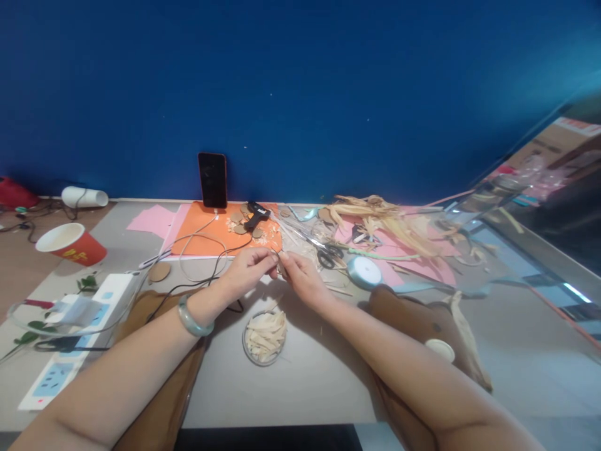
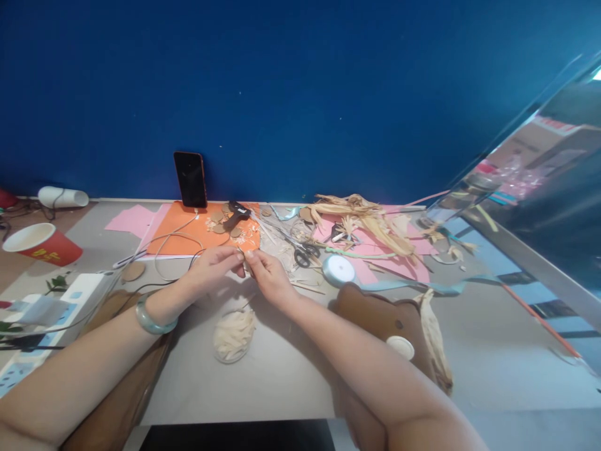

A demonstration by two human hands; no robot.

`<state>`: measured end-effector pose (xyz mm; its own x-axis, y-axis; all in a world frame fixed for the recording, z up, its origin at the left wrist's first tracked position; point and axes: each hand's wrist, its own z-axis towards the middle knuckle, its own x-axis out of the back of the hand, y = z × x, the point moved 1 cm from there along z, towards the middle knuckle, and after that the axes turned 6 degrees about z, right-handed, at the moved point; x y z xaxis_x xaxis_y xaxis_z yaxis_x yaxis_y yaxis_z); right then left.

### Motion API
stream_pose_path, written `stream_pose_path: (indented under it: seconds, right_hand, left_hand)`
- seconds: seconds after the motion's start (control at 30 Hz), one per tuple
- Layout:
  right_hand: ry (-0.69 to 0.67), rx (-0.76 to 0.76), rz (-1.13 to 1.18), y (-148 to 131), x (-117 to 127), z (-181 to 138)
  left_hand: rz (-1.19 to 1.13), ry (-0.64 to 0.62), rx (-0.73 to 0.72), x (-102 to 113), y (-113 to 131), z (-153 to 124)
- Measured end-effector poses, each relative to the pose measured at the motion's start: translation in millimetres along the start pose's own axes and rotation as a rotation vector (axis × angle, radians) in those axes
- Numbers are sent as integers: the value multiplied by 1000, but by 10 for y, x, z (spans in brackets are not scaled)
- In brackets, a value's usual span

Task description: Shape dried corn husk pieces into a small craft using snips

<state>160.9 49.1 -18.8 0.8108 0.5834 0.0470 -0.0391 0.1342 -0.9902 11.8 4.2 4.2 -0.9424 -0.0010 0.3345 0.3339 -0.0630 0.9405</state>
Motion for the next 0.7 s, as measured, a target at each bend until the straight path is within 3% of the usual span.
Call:
stream_pose_path:
  seconds: [0.3, 0.5, 0.7]
  right_hand:
    - [41, 9, -46, -48, -1, -15]
    - [142, -148, 210, 5, 19, 30]
    - [96, -141, 165, -119, 31, -3]
  left_hand:
    - [-2, -22, 31, 1, -11, 3]
    - [-131, -6, 76, 1, 23, 6]
    - [-117, -74, 83, -22, -62, 19]
